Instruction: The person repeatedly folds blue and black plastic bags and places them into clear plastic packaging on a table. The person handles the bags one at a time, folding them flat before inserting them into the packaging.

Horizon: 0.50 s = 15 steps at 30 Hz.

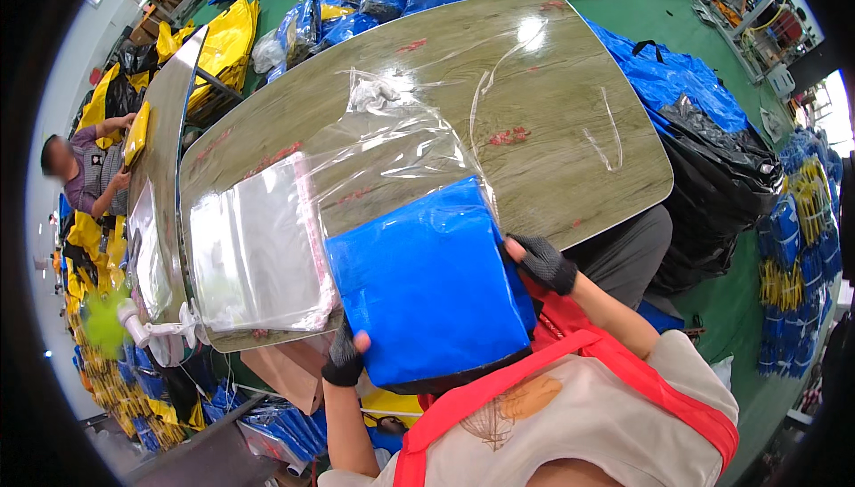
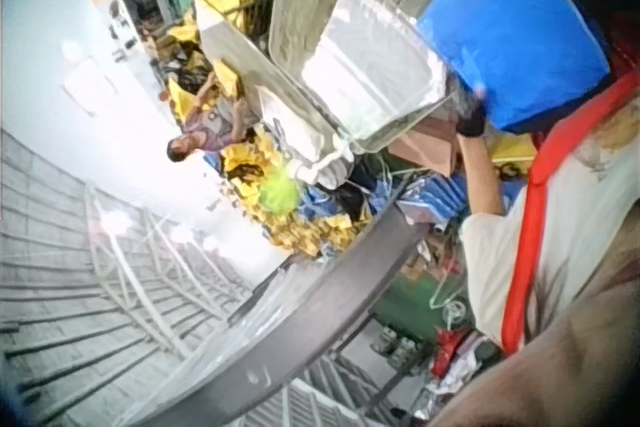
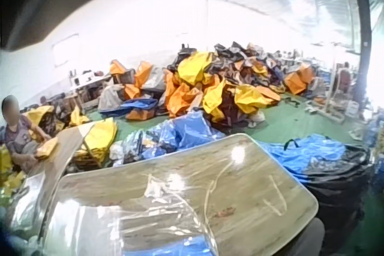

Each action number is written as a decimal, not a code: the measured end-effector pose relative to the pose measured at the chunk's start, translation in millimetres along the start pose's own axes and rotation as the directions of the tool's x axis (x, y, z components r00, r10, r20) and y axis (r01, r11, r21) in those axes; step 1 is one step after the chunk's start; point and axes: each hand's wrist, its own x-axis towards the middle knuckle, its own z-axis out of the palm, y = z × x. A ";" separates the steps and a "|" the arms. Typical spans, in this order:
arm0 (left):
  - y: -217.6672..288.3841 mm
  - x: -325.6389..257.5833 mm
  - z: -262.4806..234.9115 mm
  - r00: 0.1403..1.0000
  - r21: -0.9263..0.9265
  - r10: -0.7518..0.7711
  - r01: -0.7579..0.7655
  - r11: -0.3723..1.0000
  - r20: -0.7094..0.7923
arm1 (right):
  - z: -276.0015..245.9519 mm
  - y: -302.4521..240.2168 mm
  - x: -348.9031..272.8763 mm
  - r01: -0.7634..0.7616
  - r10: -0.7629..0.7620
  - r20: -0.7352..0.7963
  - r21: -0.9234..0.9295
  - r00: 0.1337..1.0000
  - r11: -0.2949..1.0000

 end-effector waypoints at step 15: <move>-13.1 55.5 -10.8 0.998 0.400 0.064 -0.051 0.915 -0.021 | -21.6 -1.2 -31.4 0.029 -0.002 -0.241 0.110 0.971 0.994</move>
